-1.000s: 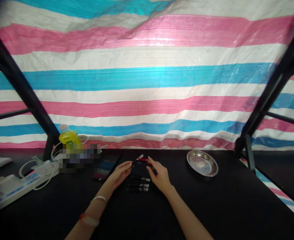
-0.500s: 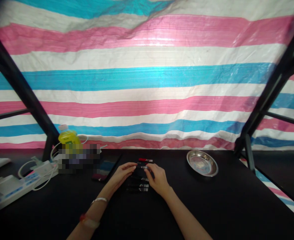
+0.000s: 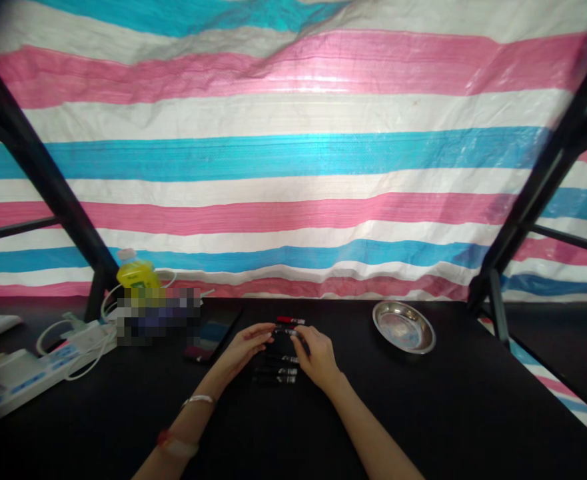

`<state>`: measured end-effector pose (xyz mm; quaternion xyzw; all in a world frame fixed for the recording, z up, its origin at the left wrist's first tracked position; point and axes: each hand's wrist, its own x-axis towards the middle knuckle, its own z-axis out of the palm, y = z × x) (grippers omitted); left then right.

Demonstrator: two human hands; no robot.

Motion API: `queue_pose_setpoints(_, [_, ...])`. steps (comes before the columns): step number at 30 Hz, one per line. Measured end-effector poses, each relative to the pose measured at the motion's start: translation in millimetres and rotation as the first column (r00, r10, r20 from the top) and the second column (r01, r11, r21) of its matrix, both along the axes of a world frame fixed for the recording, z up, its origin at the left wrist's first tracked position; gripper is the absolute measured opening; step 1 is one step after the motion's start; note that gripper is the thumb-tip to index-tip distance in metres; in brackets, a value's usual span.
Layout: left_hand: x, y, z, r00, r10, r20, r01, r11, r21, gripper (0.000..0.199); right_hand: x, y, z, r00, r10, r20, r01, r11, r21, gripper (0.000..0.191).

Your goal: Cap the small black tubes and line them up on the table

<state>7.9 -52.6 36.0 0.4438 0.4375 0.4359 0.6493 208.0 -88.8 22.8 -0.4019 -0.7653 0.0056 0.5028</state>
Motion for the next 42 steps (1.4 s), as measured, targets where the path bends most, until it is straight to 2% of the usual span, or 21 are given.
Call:
queue_pose_setpoints(4, [0, 0, 1.3, 1.000, 0.025, 0.002, -0.025, 1.000, -0.009, 0.037, 1, -1, -0.7, 1.000, -0.015, -0.016, 0.015, 1.000, -0.004, 0.017])
queue_pose_setpoints(9, [0, 1, -0.7, 1.000, -0.001, -0.024, 0.001, 1.000, 0.000, 0.035, 1, 1, -4.7, 0.996, -0.025, -0.081, 0.024, 1.000, -0.013, 0.017])
queue_pose_setpoints(21, [1, 3, -8.8, 0.995, -0.025, -0.099, 0.036, 0.993, 0.109, 0.035, 1, 2, -6.7, 0.992, 0.000, -0.129, -0.008, 0.998, -0.057, 0.019])
queue_pose_setpoints(29, [-1, 9, -13.4, 0.988, 0.052, -0.148, -0.026, 0.985, 0.170, 0.035, 1, 6, -10.0, 0.983, -0.045, -0.175, 0.029, 0.995, -0.097, 0.020])
queue_pose_setpoints(33, [-6, 14, -15.6, 0.968, 0.097, -0.233, -0.037, 0.967, 0.251, 0.036, 3, 7, -9.5, 0.986, -0.062, -0.157, 0.040, 0.990, -0.139, 0.022])
queue_pose_setpoints(38, [-14, 14, -12.2, 0.919, 0.133, -0.372, 0.038, 0.907, 0.419, 0.027, 7, 8, -5.0, 0.993, -0.082, -0.080, 0.070, 0.987, -0.142, 0.018])
queue_pose_setpoints(42, [-17, 13, -9.1, 0.888, 0.156, -0.432, 0.086, 0.867, 0.491, 0.022, 12, 10, -5.2, 0.998, -0.046, -0.041, 0.037, 0.983, -0.182, 0.016])
